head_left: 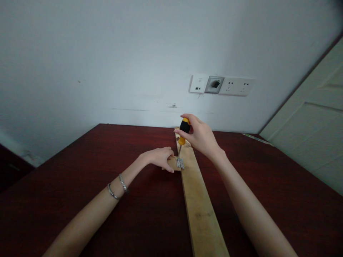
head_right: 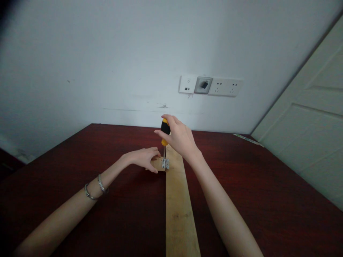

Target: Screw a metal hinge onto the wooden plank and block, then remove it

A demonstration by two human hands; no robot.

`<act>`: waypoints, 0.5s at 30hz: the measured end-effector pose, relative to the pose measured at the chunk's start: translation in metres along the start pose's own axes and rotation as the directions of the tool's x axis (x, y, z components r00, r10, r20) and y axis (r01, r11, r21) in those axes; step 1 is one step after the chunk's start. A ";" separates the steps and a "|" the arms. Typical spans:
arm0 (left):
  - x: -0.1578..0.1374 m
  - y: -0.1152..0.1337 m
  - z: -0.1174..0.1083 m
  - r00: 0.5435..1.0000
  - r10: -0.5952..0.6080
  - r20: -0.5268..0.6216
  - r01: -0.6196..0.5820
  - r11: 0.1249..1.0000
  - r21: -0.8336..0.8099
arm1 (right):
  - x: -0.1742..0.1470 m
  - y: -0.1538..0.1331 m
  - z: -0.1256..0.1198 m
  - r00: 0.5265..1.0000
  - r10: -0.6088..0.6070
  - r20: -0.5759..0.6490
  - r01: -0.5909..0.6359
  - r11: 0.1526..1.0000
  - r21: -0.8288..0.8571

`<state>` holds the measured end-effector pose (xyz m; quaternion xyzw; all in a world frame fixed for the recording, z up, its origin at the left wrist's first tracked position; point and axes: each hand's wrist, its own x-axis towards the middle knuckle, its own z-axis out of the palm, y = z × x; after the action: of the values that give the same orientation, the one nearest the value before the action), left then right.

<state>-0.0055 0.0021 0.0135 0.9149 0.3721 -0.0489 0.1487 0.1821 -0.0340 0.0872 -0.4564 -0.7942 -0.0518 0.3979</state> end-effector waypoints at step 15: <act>0.001 -0.002 0.001 1.000 0.009 0.002 -0.009 1.000 0.001 | 0.000 0.004 0.001 0.999 -0.052 -0.016 0.053 0.994 0.094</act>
<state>-0.0061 0.0039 0.0121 0.9166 0.3679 -0.0493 0.1487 0.1844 -0.0307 0.0854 -0.4158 -0.8046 -0.0278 0.4230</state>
